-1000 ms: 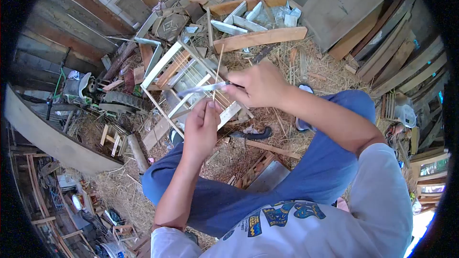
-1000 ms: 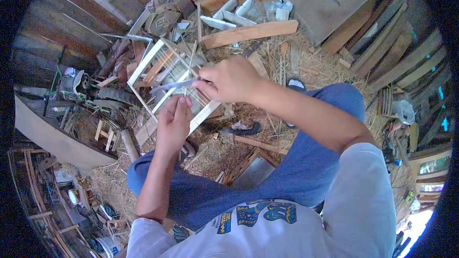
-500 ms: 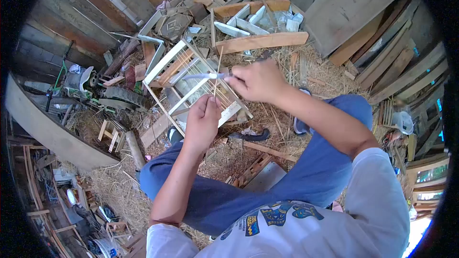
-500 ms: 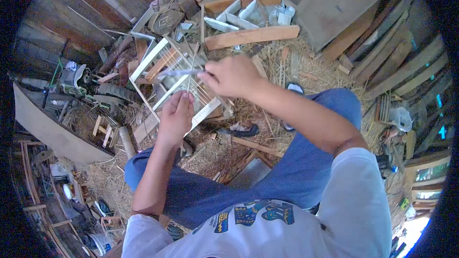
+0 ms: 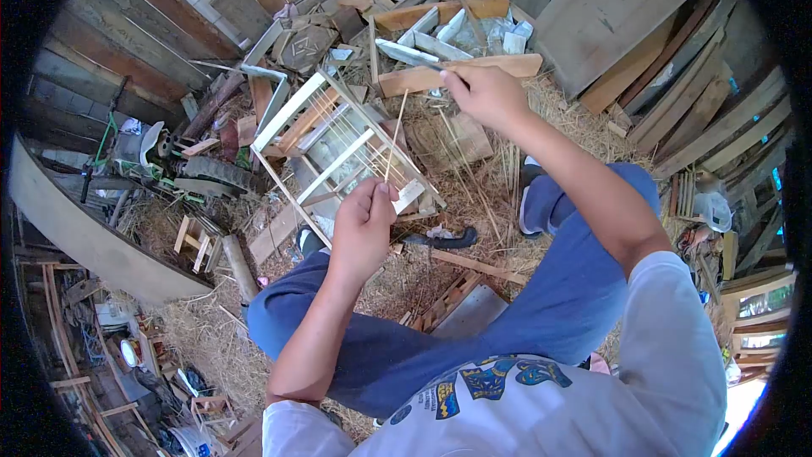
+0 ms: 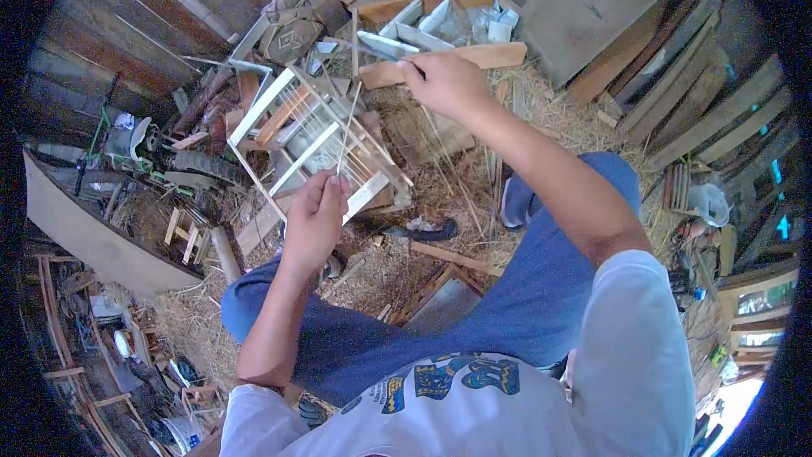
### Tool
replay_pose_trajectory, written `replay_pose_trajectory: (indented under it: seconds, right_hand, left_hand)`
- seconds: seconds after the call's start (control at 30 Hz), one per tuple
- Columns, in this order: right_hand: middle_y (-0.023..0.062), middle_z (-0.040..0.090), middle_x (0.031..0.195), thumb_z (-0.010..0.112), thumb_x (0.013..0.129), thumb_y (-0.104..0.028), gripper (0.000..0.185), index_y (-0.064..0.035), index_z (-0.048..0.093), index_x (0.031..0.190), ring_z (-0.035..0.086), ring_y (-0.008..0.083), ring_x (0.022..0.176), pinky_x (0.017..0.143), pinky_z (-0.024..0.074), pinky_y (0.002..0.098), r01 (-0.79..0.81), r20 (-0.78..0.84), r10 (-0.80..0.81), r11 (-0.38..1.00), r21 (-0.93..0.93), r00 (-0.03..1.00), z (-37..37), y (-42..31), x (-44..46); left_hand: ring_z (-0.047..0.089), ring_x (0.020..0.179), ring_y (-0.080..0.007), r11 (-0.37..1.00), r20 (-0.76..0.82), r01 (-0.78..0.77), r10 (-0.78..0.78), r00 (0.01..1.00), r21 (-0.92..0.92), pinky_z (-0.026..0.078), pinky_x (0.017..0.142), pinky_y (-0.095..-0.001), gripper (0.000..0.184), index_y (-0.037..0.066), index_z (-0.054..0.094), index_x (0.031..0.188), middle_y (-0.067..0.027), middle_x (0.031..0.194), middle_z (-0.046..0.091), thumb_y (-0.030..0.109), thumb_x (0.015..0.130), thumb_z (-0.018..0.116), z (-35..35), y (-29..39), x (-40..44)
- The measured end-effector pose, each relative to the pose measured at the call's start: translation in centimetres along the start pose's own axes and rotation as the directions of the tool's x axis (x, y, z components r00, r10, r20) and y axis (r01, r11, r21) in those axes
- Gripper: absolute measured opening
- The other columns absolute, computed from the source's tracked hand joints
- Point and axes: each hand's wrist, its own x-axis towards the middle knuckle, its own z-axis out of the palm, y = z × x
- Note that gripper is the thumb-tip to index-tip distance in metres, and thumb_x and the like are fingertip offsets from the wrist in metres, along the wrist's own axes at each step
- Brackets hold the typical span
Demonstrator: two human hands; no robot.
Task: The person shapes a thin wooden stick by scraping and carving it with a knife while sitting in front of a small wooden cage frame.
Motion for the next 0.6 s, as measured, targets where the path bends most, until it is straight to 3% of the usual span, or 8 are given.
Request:
replay_pose_trajectory:
  seconds: [0.07, 0.1, 0.2, 0.33, 0.4, 0.47, 0.53, 0.6]
  right_hand:
    - [0.0138, 0.070, 0.073, 0.054, 0.100, -0.046, 0.043, -0.0106, 0.072, 0.085, 0.070, 0.0376, 0.072, 0.068, 0.0554, 0.0497, -0.048, -0.051, 0.061, 0.972, 0.229, 0.997, -1.8, -2.3, -1.3]
    - [0.0137, 0.069, 0.070, 0.054, 0.100, -0.048, 0.043, -0.0116, 0.071, 0.084, 0.070, 0.0371, 0.069, 0.064, 0.0548, 0.0515, -0.037, 0.071, 0.026, 0.987, 0.159, 0.997, -1.9, -3.5, -2.5]
    - [0.0128, 0.062, 0.060, 0.063, 0.095, -0.043, 0.037, -0.0119, 0.064, 0.075, 0.064, 0.0360, 0.056, 0.052, 0.0495, 0.0485, 0.315, 0.058, -0.325, 0.940, 0.132, 0.944, 0.0, -6.3, -6.3]
    - [0.0113, 0.060, 0.056, 0.065, 0.094, -0.041, 0.035, -0.0135, 0.063, 0.073, 0.063, 0.0348, 0.052, 0.049, 0.0480, 0.0483, 0.296, 0.044, -0.303, 0.947, 0.123, 0.952, -0.3, -5.9, -4.7]
    - [0.0147, 0.063, 0.058, 0.059, 0.095, -0.047, 0.040, -0.0124, 0.068, 0.077, 0.066, 0.0376, 0.054, 0.052, 0.0533, 0.0511, 0.329, 0.150, -0.340, 0.940, 0.095, 0.928, -0.3, -6.7, -5.5]
    - [0.0139, 0.064, 0.058, 0.058, 0.096, -0.049, 0.043, -0.0121, 0.067, 0.076, 0.066, 0.0367, 0.054, 0.051, 0.0527, 0.0507, 0.368, 0.088, -0.377, 0.924, 0.099, 0.922, -0.1, -6.2, -5.1]
    - [0.0135, 0.064, 0.059, 0.058, 0.096, -0.049, 0.043, -0.0127, 0.068, 0.076, 0.067, 0.0359, 0.055, 0.051, 0.0526, 0.0502, 0.173, 0.123, -0.175, 0.985, 0.024, 0.977, 0.3, -4.4, -2.9]
    - [0.0133, 0.064, 0.058, 0.057, 0.096, -0.048, 0.042, -0.0136, 0.068, 0.076, 0.066, 0.0362, 0.054, 0.052, 0.0530, 0.0501, 0.244, -0.005, -0.244, 0.969, -0.048, 0.970, 0.3, -4.0, -2.8]
  left_hand:
    - [0.038, 0.060, -0.0024, 0.999, -0.011, 0.007, -0.007, 1.000, -0.047, 0.028, 0.053, -0.0217, 0.023, 0.004, 0.059, 0.096, 0.0072, 0.069, 0.044, 0.018, 0.110, 0.046, -0.1, -0.2, 0.1]
    - [0.038, 0.061, -0.0025, 0.996, -0.018, 0.017, -0.018, 1.000, -0.083, 0.029, 0.053, -0.0218, 0.023, 0.004, 0.060, 0.097, 0.0072, 0.069, 0.044, 0.018, 0.110, 0.046, -0.1, -0.3, 0.0]
    - [0.037, 0.060, -0.0025, 0.999, -0.029, 0.008, -0.010, 1.000, -0.050, 0.029, 0.053, -0.0220, 0.020, 0.004, 0.060, 0.100, 0.0072, 0.069, 0.044, 0.016, 0.109, 0.046, -0.1, -0.2, 0.1]
    - [0.038, 0.061, -0.0027, 0.999, -0.077, 0.020, -0.017, 0.997, 0.050, 0.029, 0.054, -0.0224, 0.018, 0.005, 0.060, 0.101, 0.0071, 0.069, 0.044, 0.015, 0.108, 0.047, -0.3, 0.0, 0.0]
    - [0.038, 0.061, -0.0027, 1.000, -0.066, -0.007, 0.009, 0.998, 0.029, 0.030, 0.054, -0.0222, 0.018, 0.005, 0.060, 0.101, 0.0068, 0.070, 0.044, 0.016, 0.108, 0.048, -0.3, -0.7, 0.5]
    - [0.038, 0.062, -0.0026, 0.997, -0.058, -0.025, 0.029, 0.998, 0.078, 0.030, 0.054, -0.0222, 0.018, 0.005, 0.060, 0.100, 0.0067, 0.071, 0.044, 0.016, 0.108, 0.048, -0.2, -0.6, 0.6]
    - [0.038, 0.063, -0.0025, 1.000, -0.029, 0.006, -0.005, 1.000, 0.018, 0.030, 0.055, -0.0222, 0.018, 0.005, 0.060, 0.100, 0.0065, 0.072, 0.044, 0.015, 0.108, 0.048, -0.3, -0.5, 0.8]
    - [0.038, 0.064, -0.0028, 0.999, -0.024, 0.050, -0.050, 0.998, -0.007, 0.031, 0.056, -0.0223, 0.017, 0.005, 0.060, 0.100, 0.0066, 0.072, 0.044, 0.013, 0.108, 0.049, -0.3, -0.3, 0.8]
